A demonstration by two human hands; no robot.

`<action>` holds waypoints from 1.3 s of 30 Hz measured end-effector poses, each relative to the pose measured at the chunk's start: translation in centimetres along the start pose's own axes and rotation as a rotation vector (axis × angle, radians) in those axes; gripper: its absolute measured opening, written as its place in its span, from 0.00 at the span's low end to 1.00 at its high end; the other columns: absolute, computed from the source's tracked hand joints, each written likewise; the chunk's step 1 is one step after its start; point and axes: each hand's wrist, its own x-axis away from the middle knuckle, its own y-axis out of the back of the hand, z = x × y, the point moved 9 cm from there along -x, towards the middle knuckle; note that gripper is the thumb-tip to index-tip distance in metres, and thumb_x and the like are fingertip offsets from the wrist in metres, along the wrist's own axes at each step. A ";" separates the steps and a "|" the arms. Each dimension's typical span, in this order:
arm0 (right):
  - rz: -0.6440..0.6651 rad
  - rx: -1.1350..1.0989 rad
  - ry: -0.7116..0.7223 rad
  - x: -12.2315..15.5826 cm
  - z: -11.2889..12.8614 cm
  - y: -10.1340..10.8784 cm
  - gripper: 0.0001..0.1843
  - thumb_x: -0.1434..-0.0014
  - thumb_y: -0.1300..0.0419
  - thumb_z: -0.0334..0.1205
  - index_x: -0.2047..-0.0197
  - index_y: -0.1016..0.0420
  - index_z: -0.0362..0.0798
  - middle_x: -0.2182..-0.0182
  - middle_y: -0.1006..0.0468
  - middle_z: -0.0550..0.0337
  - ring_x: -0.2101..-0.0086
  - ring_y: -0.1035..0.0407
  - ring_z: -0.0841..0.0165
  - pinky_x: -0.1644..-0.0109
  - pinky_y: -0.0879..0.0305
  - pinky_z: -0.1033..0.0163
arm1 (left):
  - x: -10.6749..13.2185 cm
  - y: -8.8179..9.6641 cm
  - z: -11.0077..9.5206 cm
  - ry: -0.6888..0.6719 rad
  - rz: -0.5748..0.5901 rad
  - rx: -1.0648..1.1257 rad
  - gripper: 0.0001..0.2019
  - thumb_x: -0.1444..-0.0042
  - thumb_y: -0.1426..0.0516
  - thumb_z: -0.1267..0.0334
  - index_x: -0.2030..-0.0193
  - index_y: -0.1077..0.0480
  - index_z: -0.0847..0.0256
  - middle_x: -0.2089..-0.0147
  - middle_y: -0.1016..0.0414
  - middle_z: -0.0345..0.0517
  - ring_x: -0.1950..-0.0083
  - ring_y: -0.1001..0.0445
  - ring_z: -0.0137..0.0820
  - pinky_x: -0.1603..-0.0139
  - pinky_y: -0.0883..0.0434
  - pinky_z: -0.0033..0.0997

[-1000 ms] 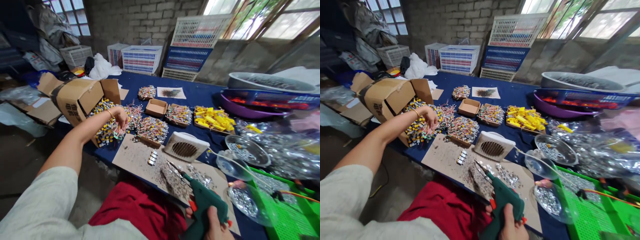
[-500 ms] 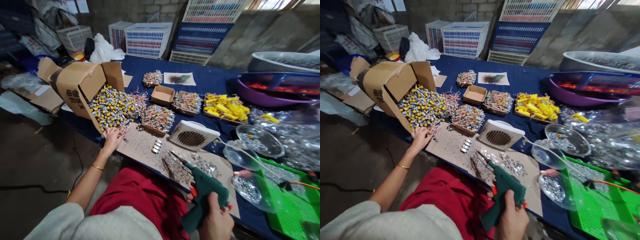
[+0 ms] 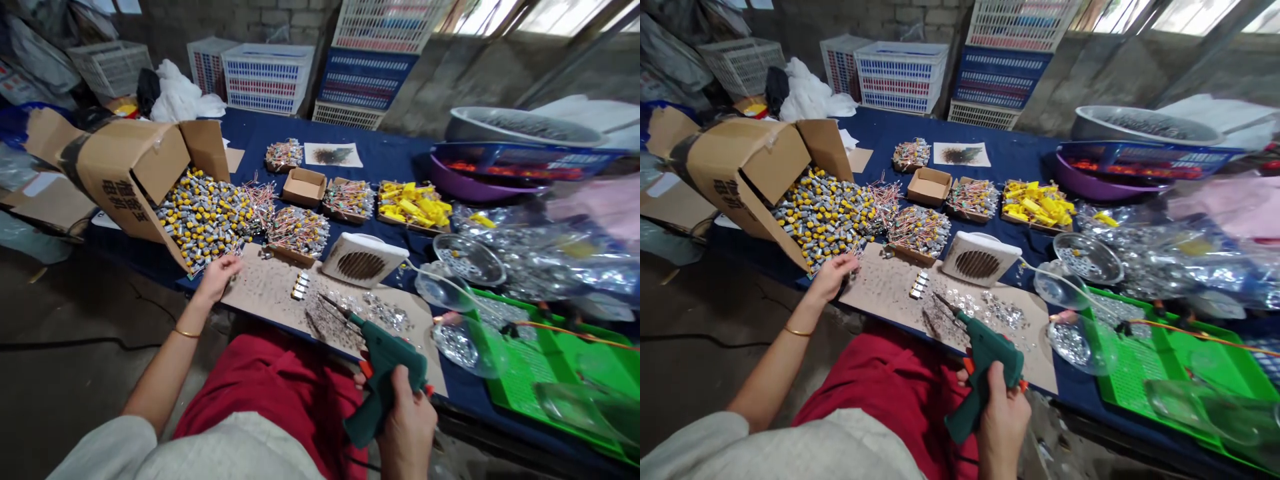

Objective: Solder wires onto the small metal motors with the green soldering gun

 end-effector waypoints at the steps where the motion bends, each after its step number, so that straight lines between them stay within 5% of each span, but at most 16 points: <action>1: 0.002 -0.019 -0.003 0.0 0.2 -0.1 0.38 0.53 0.34 0.62 0.54 0.26 0.35 0.78 0.21 0.51 0.74 0.24 0.57 0.74 0.27 0.61 | -0.6 0.3 0.1 0.041 -0.011 0.185 0.10 0.41 0.45 0.55 0.66 0.26 0.58 0.60 0.24 0.47 0.54 0.28 0.35 0.49 0.31 0.42; 3: 0.009 -0.057 0.003 0.1 0.6 -0.5 0.37 0.55 0.33 0.61 0.55 0.25 0.36 0.77 0.21 0.51 0.75 0.24 0.58 0.75 0.27 0.61 | -1.1 0.0 0.4 0.122 -0.036 0.614 0.12 0.41 0.44 0.54 0.66 0.28 0.60 0.65 0.25 0.45 0.63 0.29 0.28 0.58 0.29 0.34; 6: 0.023 -0.094 0.027 0.4 1.3 -0.9 0.35 0.56 0.32 0.60 0.56 0.25 0.37 0.75 0.20 0.50 0.76 0.24 0.58 0.75 0.27 0.61 | 0.2 -3.1 -0.2 0.191 0.018 1.082 0.12 0.53 0.34 0.56 0.68 0.29 0.61 0.73 0.30 0.38 0.73 0.33 0.22 0.67 0.32 0.25; 8: 0.024 -0.110 0.054 0.5 1.7 -0.7 0.35 0.55 0.32 0.60 0.54 0.25 0.38 0.71 0.19 0.49 0.76 0.24 0.60 0.76 0.26 0.61 | 2.2 -6.2 -1.4 0.151 0.162 1.053 0.15 0.58 0.31 0.58 0.67 0.27 0.62 0.74 0.31 0.36 0.74 0.33 0.22 0.70 0.34 0.23; 14: -0.025 -0.115 0.151 1.1 2.9 1.7 0.37 0.53 0.34 0.61 0.51 0.27 0.38 0.68 0.19 0.47 0.77 0.25 0.61 0.79 0.28 0.62 | 7.9 -14.2 -6.4 -0.180 0.612 0.695 0.10 0.53 0.34 0.58 0.69 0.23 0.64 0.65 0.28 0.44 0.64 0.30 0.26 0.63 0.33 0.25; 18: -0.125 -0.134 0.190 1.6 3.0 4.4 0.37 0.53 0.34 0.62 0.53 0.26 0.37 0.68 0.19 0.46 0.75 0.24 0.60 0.76 0.27 0.61 | 8.8 -18.2 -5.3 -0.071 0.794 0.449 0.14 0.49 0.38 0.54 0.64 0.24 0.65 0.72 0.28 0.42 0.73 0.32 0.25 0.71 0.33 0.25; 21: -0.194 -0.149 0.156 1.8 1.9 6.2 0.35 0.54 0.34 0.63 0.57 0.25 0.38 0.71 0.19 0.46 0.75 0.24 0.59 0.76 0.27 0.61 | 7.9 -16.4 -2.3 0.011 0.547 0.197 0.17 0.42 0.45 0.53 0.56 0.26 0.64 0.74 0.28 0.42 0.76 0.31 0.28 0.73 0.31 0.28; 23: -0.207 -0.156 0.123 1.6 0.7 6.9 0.34 0.54 0.34 0.63 0.59 0.24 0.38 0.73 0.19 0.47 0.77 0.24 0.59 0.77 0.28 0.61 | 7.9 -13.3 -2.5 -0.188 0.321 0.012 0.14 0.40 0.47 0.56 0.54 0.27 0.62 0.64 0.24 0.48 0.65 0.26 0.32 0.63 0.28 0.32; 25: -0.191 -0.155 0.104 1.1 -0.2 7.2 0.33 0.53 0.34 0.63 0.59 0.24 0.39 0.75 0.20 0.48 0.77 0.25 0.59 0.78 0.29 0.62 | 9.0 -11.5 -3.1 -0.400 0.247 -0.139 0.12 0.39 0.48 0.60 0.54 0.28 0.61 0.57 0.25 0.51 0.55 0.26 0.36 0.53 0.29 0.36; 30: -0.143 -0.100 0.047 -0.4 -1.4 6.3 0.34 0.53 0.34 0.63 0.59 0.23 0.37 0.77 0.20 0.49 0.78 0.25 0.59 0.79 0.30 0.63 | 10.0 -10.7 -4.3 -0.657 0.302 -0.410 0.12 0.36 0.51 0.65 0.51 0.30 0.61 0.56 0.27 0.51 0.54 0.30 0.36 0.52 0.32 0.36; 34: -0.092 -0.070 0.020 -1.1 -1.3 4.8 0.35 0.54 0.34 0.63 0.59 0.22 0.38 0.78 0.21 0.48 0.79 0.25 0.59 0.79 0.30 0.62 | 10.0 -12.8 -5.9 -0.891 0.541 -0.575 0.13 0.35 0.52 0.65 0.50 0.28 0.57 0.54 0.28 0.51 0.54 0.34 0.36 0.54 0.36 0.35; 39: -0.050 -0.062 0.015 -0.7 -1.3 3.8 0.33 0.53 0.36 0.65 0.62 0.22 0.39 0.78 0.21 0.48 0.81 0.27 0.60 0.80 0.30 0.61 | 9.4 -14.2 -6.4 -0.927 0.744 -0.478 0.10 0.37 0.48 0.61 0.60 0.25 0.55 0.53 0.27 0.46 0.51 0.35 0.35 0.50 0.42 0.37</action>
